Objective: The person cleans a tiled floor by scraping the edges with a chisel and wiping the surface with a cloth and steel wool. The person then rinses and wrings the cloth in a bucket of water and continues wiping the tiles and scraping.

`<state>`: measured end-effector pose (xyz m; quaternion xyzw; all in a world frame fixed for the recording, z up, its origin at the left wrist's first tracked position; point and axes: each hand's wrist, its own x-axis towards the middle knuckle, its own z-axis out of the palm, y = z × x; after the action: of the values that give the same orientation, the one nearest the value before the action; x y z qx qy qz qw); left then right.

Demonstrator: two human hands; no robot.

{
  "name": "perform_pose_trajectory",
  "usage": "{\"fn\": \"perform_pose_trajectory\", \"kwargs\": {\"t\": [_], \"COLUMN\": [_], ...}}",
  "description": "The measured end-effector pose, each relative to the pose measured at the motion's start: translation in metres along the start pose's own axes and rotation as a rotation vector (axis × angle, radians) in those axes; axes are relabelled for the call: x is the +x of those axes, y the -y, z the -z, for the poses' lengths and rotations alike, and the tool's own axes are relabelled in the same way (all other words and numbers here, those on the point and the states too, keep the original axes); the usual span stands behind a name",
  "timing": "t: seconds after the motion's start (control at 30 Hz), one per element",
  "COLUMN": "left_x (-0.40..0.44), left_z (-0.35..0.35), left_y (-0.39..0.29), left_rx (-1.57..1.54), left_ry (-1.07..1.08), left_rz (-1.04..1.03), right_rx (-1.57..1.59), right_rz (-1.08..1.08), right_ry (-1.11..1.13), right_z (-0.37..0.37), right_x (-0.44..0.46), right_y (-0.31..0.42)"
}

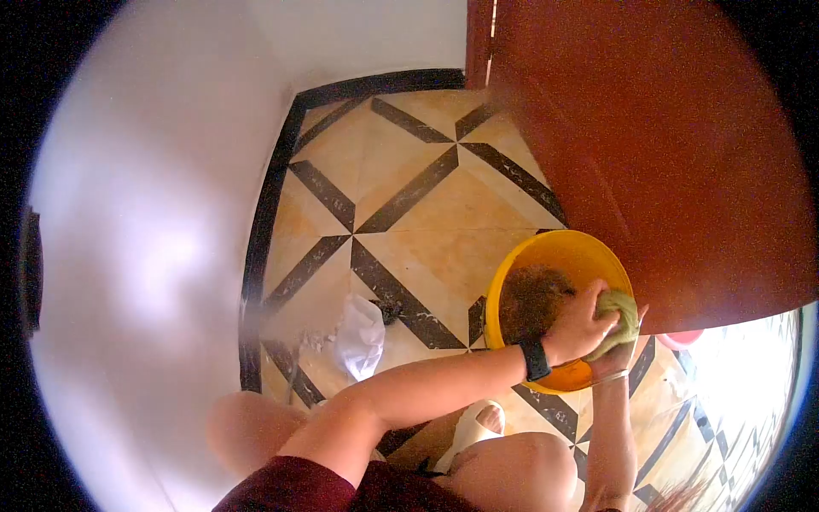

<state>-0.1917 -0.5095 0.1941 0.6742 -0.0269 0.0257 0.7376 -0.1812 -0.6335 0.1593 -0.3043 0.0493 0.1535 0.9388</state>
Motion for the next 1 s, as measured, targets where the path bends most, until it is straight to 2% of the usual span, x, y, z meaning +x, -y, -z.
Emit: {"fn": "perform_pose_trajectory", "kwargs": {"t": [0.07, 0.13, 0.2, 0.23, 0.27, 0.33, 0.37, 0.47, 0.5, 0.6, 0.63, 0.73, 0.77, 0.83, 0.93, 1.0], "left_x": [0.001, 0.006, 0.001, 0.01, 0.015, 0.024, 0.027, 0.044, 0.046, 0.035, 0.029, 0.033, 0.035, 0.037, 0.038, 0.041], "left_z": [0.004, 0.023, 0.04, 0.047, 0.05, 0.052, 0.055, 0.039, 0.033, 0.006, 0.005, 0.011, 0.01, 0.012, 0.016, 0.021], "left_y": [0.012, 0.021, -0.014, 0.004, 0.01, 0.02, 0.009, 0.025, 0.032, 0.056, 0.042, 0.04, 0.043, 0.042, 0.029, 0.024], "left_rx": [0.294, 0.486, -0.552, -0.828, -0.927, -1.13, -1.141, -1.288, -1.361, 0.526, 0.454, 0.501, 0.534, 0.52, 0.651, 0.685], "left_ry": [-0.111, 0.004, 0.17, 0.377, 0.42, 0.504, 0.467, 0.466, 0.489, -0.159, -0.145, -0.245, -0.29, -0.298, -0.195, -0.065], "left_rz": [-0.215, -0.136, 0.764, 1.029, 1.004, 0.938, 0.917, 0.681, 0.685, -0.304, -0.192, -0.284, -0.345, -0.289, -0.314, -0.352], "right_rx": [0.031, -0.071, -0.259, -0.518, -0.775, -1.184, -1.439, -1.614, -1.547, -0.915, -0.728, -0.305, -0.263, -0.144, 0.052, -0.415], "right_rz": [0.032, 0.134, 0.254, 0.377, 0.504, 0.617, 0.999, 1.033, 1.105, 0.711, 0.639, 0.507, 0.465, 0.329, 0.113, 0.081], "right_ry": [-0.004, -0.168, -0.344, -0.357, -0.406, -0.38, -0.183, 0.042, 0.015, -0.468, -0.494, -0.533, -0.511, -0.541, -0.563, -0.365], "right_z": [-0.008, 0.001, -0.021, -0.032, -0.042, -0.04, -0.068, -0.073, -0.081, -0.059, -0.054, -0.058, -0.053, -0.052, -0.056, -0.03], "right_x": [0.0, 0.001, 0.001, -0.004, -0.008, -0.01, -0.01, -0.012, -0.011, 0.0, 0.005, 0.018, 0.021, 0.021, 0.023, 0.034], "right_y": [0.001, -0.001, -0.003, -0.009, -0.014, -0.019, -0.023, -0.03, -0.036, -0.048, -0.049, -0.047, -0.044, -0.041, -0.033, -0.038]}}
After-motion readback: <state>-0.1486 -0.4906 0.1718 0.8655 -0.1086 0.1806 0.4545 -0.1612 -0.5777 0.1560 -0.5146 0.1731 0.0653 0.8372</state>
